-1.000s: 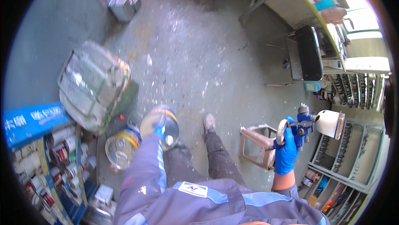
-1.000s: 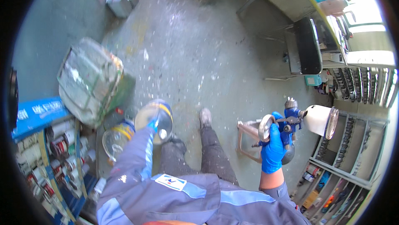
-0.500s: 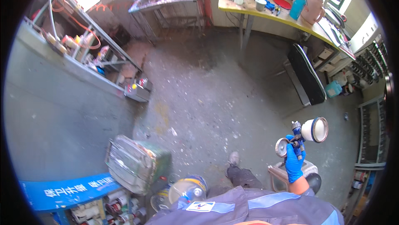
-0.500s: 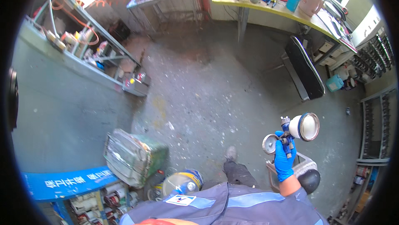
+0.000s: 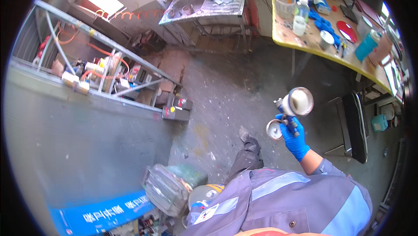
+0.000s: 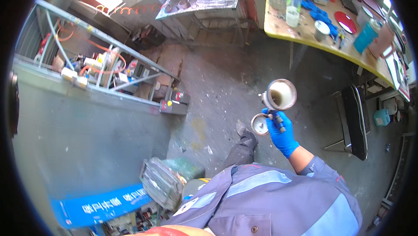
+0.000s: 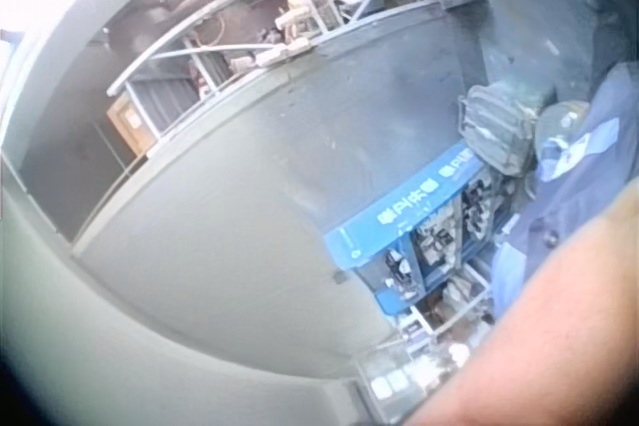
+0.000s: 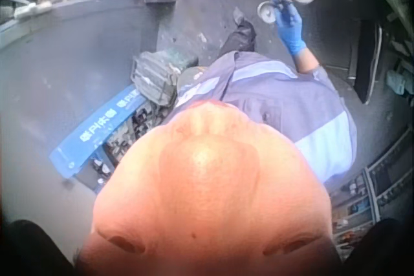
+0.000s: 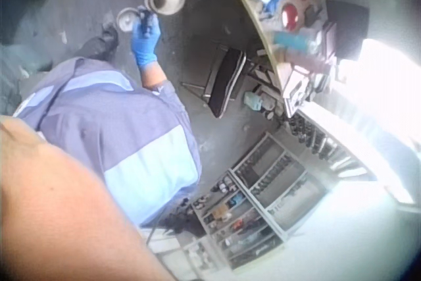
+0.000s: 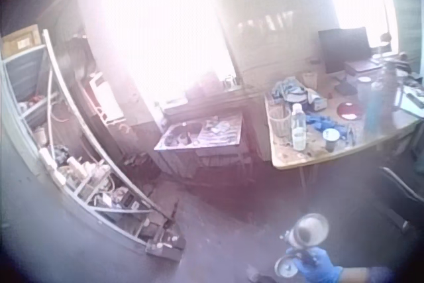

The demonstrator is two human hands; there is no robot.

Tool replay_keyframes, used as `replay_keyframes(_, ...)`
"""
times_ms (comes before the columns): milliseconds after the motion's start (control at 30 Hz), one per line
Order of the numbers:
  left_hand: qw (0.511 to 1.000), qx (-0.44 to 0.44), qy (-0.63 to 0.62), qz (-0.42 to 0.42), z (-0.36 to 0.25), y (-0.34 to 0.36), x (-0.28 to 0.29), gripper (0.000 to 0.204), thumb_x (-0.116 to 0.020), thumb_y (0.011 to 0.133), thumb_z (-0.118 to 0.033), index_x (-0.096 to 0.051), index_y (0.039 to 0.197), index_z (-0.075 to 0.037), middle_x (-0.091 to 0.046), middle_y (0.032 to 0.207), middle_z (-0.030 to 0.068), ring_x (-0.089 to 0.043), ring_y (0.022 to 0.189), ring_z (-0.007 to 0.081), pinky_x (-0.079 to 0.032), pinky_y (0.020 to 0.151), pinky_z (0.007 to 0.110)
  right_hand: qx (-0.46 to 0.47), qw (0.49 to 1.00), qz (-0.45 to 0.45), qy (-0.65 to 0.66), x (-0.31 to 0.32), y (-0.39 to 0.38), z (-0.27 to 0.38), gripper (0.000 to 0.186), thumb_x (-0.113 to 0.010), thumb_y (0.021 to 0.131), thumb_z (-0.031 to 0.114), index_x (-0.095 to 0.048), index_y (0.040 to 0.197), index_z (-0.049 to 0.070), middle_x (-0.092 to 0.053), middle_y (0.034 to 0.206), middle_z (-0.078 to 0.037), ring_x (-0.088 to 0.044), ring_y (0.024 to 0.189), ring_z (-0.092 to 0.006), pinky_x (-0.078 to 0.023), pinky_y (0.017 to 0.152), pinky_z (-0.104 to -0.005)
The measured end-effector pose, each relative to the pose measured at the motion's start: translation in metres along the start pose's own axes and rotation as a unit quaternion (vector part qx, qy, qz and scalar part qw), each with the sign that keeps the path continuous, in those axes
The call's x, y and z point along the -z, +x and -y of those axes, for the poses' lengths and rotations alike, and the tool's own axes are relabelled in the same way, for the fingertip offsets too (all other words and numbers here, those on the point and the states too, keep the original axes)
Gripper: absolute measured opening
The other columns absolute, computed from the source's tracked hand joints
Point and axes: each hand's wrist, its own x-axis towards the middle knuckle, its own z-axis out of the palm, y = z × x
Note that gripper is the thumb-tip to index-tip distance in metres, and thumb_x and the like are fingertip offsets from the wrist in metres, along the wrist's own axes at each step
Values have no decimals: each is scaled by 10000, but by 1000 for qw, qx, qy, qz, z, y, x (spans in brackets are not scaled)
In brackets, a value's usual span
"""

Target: The person opens a large paint can, pours paint into a spray gun cup, and tests the spray gun by firing it into a sink. They then wipe the spray gun with a cloth, test it again, and pour paint from a smaller can into the spray gun cup.

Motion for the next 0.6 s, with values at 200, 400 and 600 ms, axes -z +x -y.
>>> replay_keyframes(200, 992, -88, 31, 87, -198, 43, -71, 170, -514, 899, -87, -636, 1008, -39, -629, 841, 95, -607, 649, 224, -496, 536, 333, -20, 998, 41, -53, -62, 154, 10, 256, -551, 915, -38, -618, 1158, 4, -667, 1103, -80, -616, 1014, -148, -489, 904, -304)
replay_keyframes(400, 957, -91, -153, 227, -467, 59, -9, 170, -496, 830, 39, -630, 931, 15, -628, 790, 73, -591, 583, 188, -492, 493, 302, -20, 998, 44, -40, -78, 278, 11, 265, -546, 921, -44, -606, 1175, -2, -662, 1111, -78, -612, 1027, -141, -486, 916, -296)
replay_keyframes(600, 919, -345, 27, 190, -798, -39, 123, 199, -612, 715, 97, -649, 885, 0, -648, 820, 58, -612, 711, 134, -501, 594, 272, -21, 1000, -15, -6, -77, 411, -10, 273, -570, 941, -1, -583, 1214, -6, -657, 1150, -80, -599, 1062, -121, -476, 928, -288)
